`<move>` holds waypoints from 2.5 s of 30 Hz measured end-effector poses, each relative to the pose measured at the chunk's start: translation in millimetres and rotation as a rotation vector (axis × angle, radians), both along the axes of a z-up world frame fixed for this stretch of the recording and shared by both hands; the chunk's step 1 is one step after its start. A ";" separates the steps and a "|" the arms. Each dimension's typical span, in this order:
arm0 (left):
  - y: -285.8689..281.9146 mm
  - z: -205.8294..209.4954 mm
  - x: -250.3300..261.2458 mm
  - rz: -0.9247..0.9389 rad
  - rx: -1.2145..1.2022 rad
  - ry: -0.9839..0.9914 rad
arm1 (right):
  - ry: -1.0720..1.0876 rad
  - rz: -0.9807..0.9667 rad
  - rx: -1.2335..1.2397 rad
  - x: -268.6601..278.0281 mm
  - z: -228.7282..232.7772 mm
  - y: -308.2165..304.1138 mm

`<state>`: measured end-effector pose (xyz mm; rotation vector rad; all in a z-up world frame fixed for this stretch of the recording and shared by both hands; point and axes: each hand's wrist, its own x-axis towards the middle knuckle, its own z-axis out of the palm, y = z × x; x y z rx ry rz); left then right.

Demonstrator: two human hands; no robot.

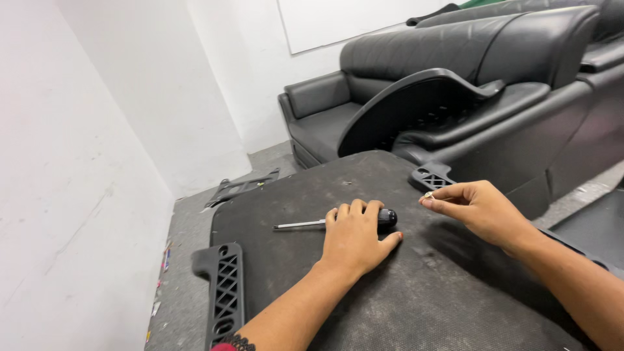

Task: The person uses a screwdriver to tighten screws into a black plastic frame component placed on a dark work surface. The person holds the frame steady with one hand while turning the screwdriver with the other, working on multiple screw holes along the frame's edge.

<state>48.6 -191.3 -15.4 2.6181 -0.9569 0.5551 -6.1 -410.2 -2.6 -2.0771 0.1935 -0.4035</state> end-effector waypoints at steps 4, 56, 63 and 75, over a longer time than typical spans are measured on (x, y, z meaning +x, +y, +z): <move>-10.8 -4.0 6.6 -0.019 0.029 0.042 | -0.006 -0.138 0.036 -21.3 -1.8 -23.1; -30.4 -16.0 -13.2 -0.128 0.071 -0.017 | 0.079 -0.369 0.394 -53.3 -102.9 -163.0; -31.1 -16.4 -11.8 -0.126 0.080 0.002 | 0.139 -0.574 0.442 -51.9 -244.1 -272.6; -30.7 -16.7 -12.1 -0.128 0.089 -0.016 | 0.359 -0.804 0.385 -79.9 -334.9 -309.9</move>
